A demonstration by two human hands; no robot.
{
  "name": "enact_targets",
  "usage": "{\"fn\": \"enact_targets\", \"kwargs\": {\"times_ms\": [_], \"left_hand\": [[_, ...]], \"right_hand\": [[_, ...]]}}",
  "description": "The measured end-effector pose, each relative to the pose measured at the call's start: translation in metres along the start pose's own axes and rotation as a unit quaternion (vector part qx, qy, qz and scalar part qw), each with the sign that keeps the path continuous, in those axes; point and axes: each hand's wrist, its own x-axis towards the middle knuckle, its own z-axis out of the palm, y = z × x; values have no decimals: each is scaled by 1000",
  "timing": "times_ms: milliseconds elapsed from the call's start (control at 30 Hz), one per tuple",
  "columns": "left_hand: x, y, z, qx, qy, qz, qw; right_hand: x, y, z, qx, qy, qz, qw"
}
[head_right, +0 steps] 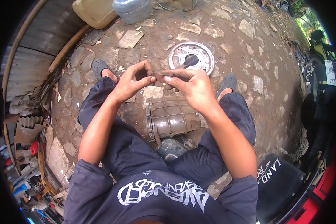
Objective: The person sits on the ground and repeatedly picks up small metal clips, inserts them into a cylindrical mechanical housing, and removes them again. The person handles the clips and the housing by hand without using tools.
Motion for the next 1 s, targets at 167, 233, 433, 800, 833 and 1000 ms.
{"fn": "enact_targets", "kwargs": {"times_ms": [167, 233, 433, 800, 833, 1000], "left_hand": [[-1, 3, 11, -37, -29, 19, 999], [-1, 1, 12, -69, -35, 24, 997], [2, 3, 8, -9, 2, 14, 1000], [5, -2, 21, 57, -8, 41, 997], [5, -1, 18, 32, -14, 12, 999], [7, 2, 30, -116, -16, -4, 993]], "right_hand": [[0, 17, -2, -47, 45, 3, 998], [2, 19, -2, -42, 48, 2, 998], [-1, 3, 2, -31, 16, 10, 999], [-3, -6, -17, -194, 55, -23, 979], [1, -9, -19, -222, 61, -23, 973], [17, -9, -27, -191, 19, -39, 981]]}}
